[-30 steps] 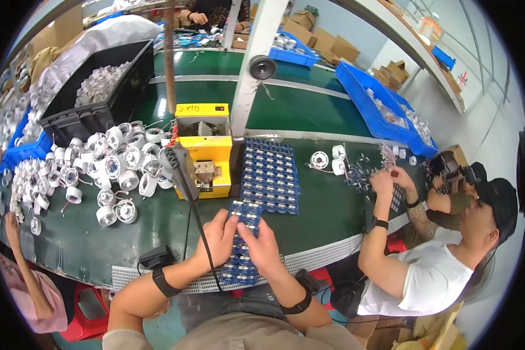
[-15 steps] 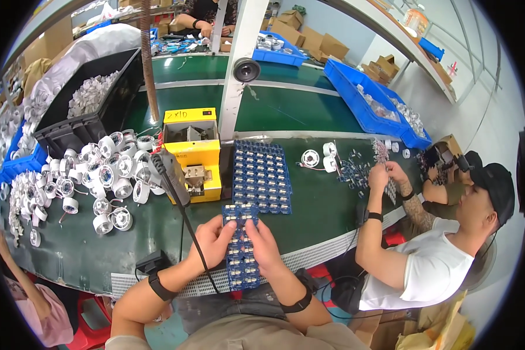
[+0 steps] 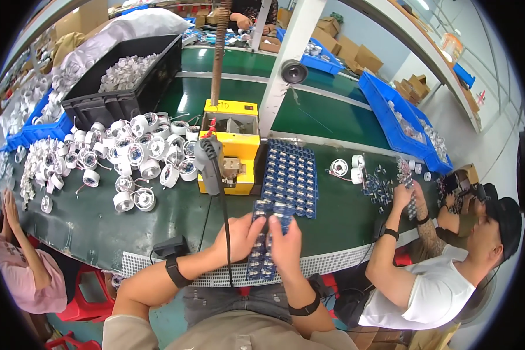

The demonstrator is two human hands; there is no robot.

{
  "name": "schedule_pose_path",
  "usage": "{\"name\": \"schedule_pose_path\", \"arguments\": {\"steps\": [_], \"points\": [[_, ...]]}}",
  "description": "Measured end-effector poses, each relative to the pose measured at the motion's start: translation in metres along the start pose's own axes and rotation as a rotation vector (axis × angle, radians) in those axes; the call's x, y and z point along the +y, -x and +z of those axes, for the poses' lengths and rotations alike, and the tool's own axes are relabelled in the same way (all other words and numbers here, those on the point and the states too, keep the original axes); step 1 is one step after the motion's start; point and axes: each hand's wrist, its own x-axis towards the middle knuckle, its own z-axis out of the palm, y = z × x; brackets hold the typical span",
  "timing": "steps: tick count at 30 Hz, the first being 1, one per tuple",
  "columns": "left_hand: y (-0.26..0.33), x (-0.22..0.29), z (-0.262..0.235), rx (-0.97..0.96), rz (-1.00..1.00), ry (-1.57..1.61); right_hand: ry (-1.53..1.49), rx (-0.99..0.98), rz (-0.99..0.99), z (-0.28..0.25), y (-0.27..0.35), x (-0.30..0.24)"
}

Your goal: Assembling small electronic parts into a grid tray and using an electric screwdriver to secure components at a factory workbench.

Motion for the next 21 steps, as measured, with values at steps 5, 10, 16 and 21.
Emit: {"name": "schedule_pose_path", "arguments": {"steps": [5,10,16,21], "points": [[-0.011,-0.017,-0.014,-0.060,0.003,-0.143,-0.528,-0.070,0.242,-0.027,-0.016,0.000],[-0.011,-0.006,-0.028,0.154,0.041,-0.689,-0.682,-0.091,0.260,-0.030,-0.011,0.002],[-0.001,0.012,-0.005,-0.119,0.208,0.349,-0.867,-0.194,0.122,-0.008,0.008,0.005],[-0.003,0.009,-0.012,-0.350,-0.036,0.210,-0.514,-0.282,0.010,-0.014,0.003,-0.001]]}}
